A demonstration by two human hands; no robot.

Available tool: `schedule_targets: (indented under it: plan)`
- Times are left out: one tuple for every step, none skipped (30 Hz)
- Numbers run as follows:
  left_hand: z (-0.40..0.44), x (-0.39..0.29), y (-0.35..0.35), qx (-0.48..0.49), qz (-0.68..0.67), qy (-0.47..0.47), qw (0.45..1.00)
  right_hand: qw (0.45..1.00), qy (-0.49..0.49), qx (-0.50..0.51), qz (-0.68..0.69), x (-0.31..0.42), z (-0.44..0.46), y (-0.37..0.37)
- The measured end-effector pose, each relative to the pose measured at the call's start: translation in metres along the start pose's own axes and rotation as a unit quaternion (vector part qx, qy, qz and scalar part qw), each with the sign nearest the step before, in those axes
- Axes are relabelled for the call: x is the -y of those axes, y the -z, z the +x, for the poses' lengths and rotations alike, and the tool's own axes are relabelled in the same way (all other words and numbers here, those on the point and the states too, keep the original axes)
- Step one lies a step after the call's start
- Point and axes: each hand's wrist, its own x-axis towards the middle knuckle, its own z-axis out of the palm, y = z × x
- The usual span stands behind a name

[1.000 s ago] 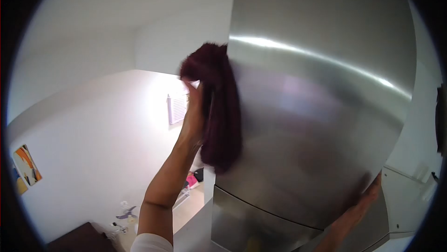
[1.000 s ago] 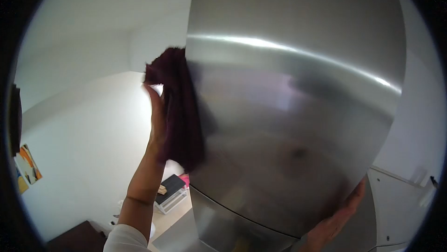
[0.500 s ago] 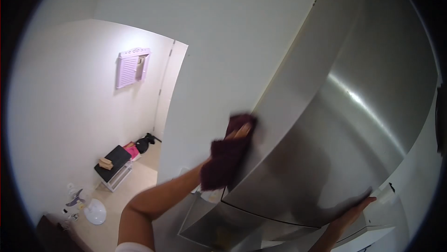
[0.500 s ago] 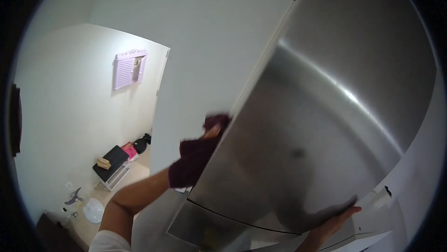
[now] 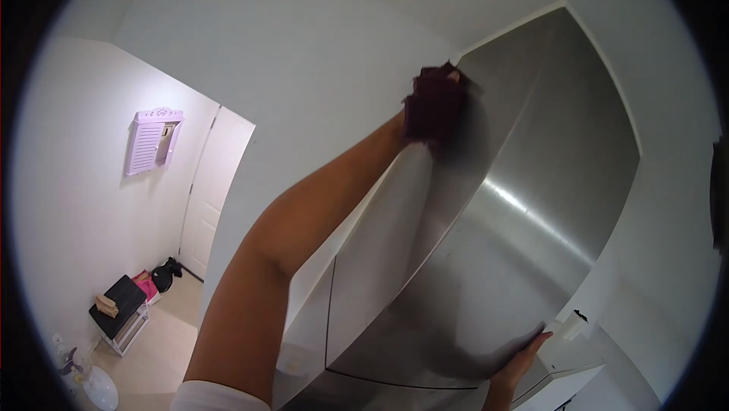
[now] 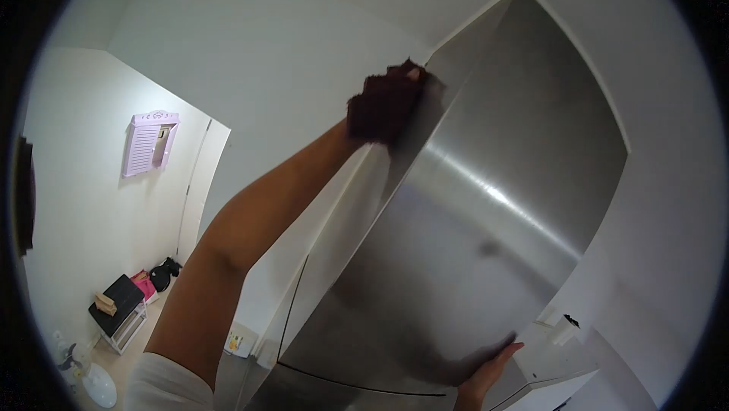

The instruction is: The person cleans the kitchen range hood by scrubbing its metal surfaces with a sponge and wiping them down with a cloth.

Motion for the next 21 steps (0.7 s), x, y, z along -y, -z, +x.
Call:
schedule_targets:
  plan:
    - [0.01, -0.02, 0.008, 0.0, -0.001, -0.006, 1.0, 1.0, 0.005, -0.001, 0.002, -0.001, 0.0, 0.0]
    - [0.019, -0.061, 0.025, -0.035, 0.291, -0.12, 0.948, 1.0, 0.016, 0.0, -0.008, -0.003, 0.001, 0.001]
    - [0.026, -0.084, 0.033, -0.067, 0.553, -0.221, 0.8, 1.0, 0.025, 0.001, -0.019, -0.005, 0.002, 0.004]
    - [0.033, -0.082, 0.033, -0.067, 0.551, -0.223, 0.802, 0.999, 0.027, -0.003, -0.018, -0.009, 0.005, 0.01]
    - [0.044, -0.079, 0.037, -0.099, 0.528, -0.315, 0.783, 0.998, 0.042, -0.009, -0.045, -0.014, 0.008, 0.015]
    - [0.051, -0.078, 0.038, -0.129, 0.5, -0.404, 0.756, 0.996, 0.056, -0.015, -0.071, -0.017, 0.009, 0.018]
    - [0.047, -0.098, 0.031, -0.126, 0.499, -0.405, 0.755, 0.996, 0.055, -0.015, -0.069, -0.014, 0.008, 0.015]
    - [0.038, -0.138, 0.021, -0.153, 0.16, -0.143, 0.965, 0.999, 0.032, 0.0, -0.036, -0.008, 0.004, 0.008]
    - [0.034, -0.168, 0.015, -0.147, -0.212, 0.154, 0.954, 1.0, 0.012, 0.018, -0.004, -0.005, 0.002, 0.002]
    - [0.034, -0.18, 0.014, -0.148, -0.21, 0.152, 0.954, 1.0, 0.013, 0.02, -0.003, -0.004, 0.001, 0.0]
    - [0.034, -0.188, 0.012, -0.11, -0.231, 0.12, 0.959, 1.0, 0.016, -0.003, -0.012, -0.003, 0.0, -0.001]
    - [0.036, -0.196, 0.011, -0.072, -0.252, 0.09, 0.961, 0.999, 0.018, -0.026, -0.023, -0.003, 0.0, -0.002]
    - [0.041, -0.21, 0.012, -0.071, -0.251, 0.089, 0.961, 0.999, 0.018, -0.026, -0.022, -0.003, 0.0, -0.002]
    - [0.047, -0.228, 0.014, -0.072, -0.244, 0.141, 0.957, 1.0, 0.019, -0.013, -0.009, -0.004, 0.0, -0.002]
    - [0.052, -0.242, 0.015, -0.075, -0.238, 0.194, 0.949, 1.0, 0.02, -0.002, 0.001, -0.004, 0.0, 0.0]
    - [0.066, -0.246, 0.015, -0.071, -0.186, 0.123, 0.972, 1.0, 0.02, -0.003, -0.006, -0.005, 0.002, 0.0]
    - [0.081, -0.244, 0.015, -0.069, -0.136, 0.058, 0.987, 0.999, 0.031, -0.02, -0.025, -0.006, 0.003, 0.002]
    - [0.09, -0.244, 0.021, -0.053, -0.095, 0.058, 0.992, 0.997, 0.04, -0.036, -0.048, -0.006, 0.004, 0.004]
    - [0.092, -0.245, 0.026, -0.035, -0.054, 0.061, 0.996, 0.996, 0.031, -0.04, -0.066, -0.006, 0.003, 0.005]
    - [0.081, -0.255, 0.02, -0.038, -0.062, 0.077, 0.994, 0.995, 0.046, -0.062, -0.069, -0.007, 0.004, 0.004]
    - [0.066, -0.267, 0.01, -0.102, -0.076, 0.083, 0.988, 0.992, 0.063, -0.082, -0.071, -0.008, 0.003, 0.003]
